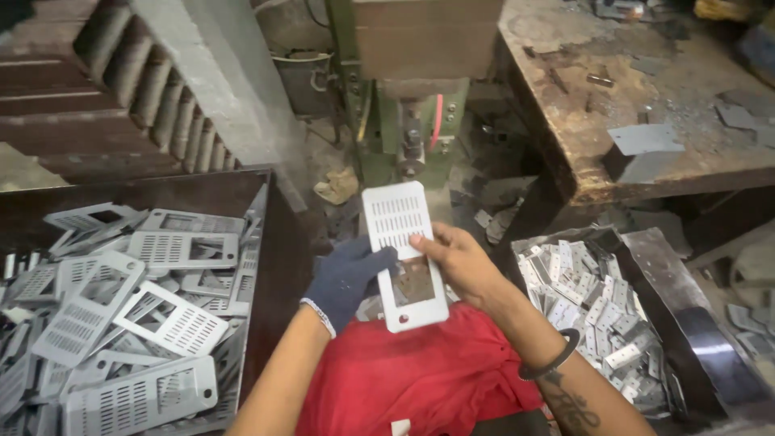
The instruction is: The worker picks up metal plates and positions them into a stamping machine to punch slots or patterns into them.
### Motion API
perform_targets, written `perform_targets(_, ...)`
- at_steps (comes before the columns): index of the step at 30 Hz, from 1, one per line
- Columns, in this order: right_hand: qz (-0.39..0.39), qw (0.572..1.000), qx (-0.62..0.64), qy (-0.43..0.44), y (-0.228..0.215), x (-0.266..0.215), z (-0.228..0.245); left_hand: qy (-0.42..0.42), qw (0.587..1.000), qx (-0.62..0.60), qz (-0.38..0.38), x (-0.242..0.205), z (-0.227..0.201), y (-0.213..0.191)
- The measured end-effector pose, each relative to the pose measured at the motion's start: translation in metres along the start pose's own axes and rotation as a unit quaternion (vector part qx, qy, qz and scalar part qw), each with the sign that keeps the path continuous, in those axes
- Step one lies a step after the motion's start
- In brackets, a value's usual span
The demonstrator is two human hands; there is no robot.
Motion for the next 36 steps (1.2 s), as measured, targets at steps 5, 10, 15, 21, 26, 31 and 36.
perform_targets(5,-0.195,0.940,-0.235,-0.155,-0.133,-0.005,0.013,0.092,0.974,-0.195,-0.075,0.004,0.003,-0.023)
perform_targets(10,-0.410,0.771,-0.468,-0.134,-0.268,-0.043,-0.001,0.122,0.956,-0.252,-0.090,-0.006,0.013,-0.032)
perform_targets(15,-0.340,0.714,-0.611,0.035,-0.309,-0.043,-0.073,0.087,0.954,-0.263,-0.117,-0.003,0.038,-0.024)
perform_targets(21,-0.445,0.667,-0.592,-0.081,-0.247,-0.070,0.002,0.060,0.967,-0.234,-0.081,-0.013,0.023,0.002)
perform_targets(26,-0.307,0.865,-0.346,-0.195,-0.145,-0.060,0.064,0.111,0.972,-0.205,-0.035,0.000,0.025,0.009)
perform_targets(31,-0.159,0.847,-0.427,-0.274,-0.022,-0.071,0.105,0.136,0.978,-0.155,-0.033,0.003,0.019,0.020)
perform_targets(36,-0.046,0.753,-0.565,-0.334,0.017,-0.070,0.091,0.138,0.984,-0.105,-0.030,-0.002,0.015,0.018)
Point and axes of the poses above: each hand's wrist, its own x-axis towards the middle knuckle, its own y-axis out of the palm, z = x × y, the point moved 9 cm from there along x, towards the middle knuckle, and after that the axes turned 1 degree about y, right-handed, at the moved point
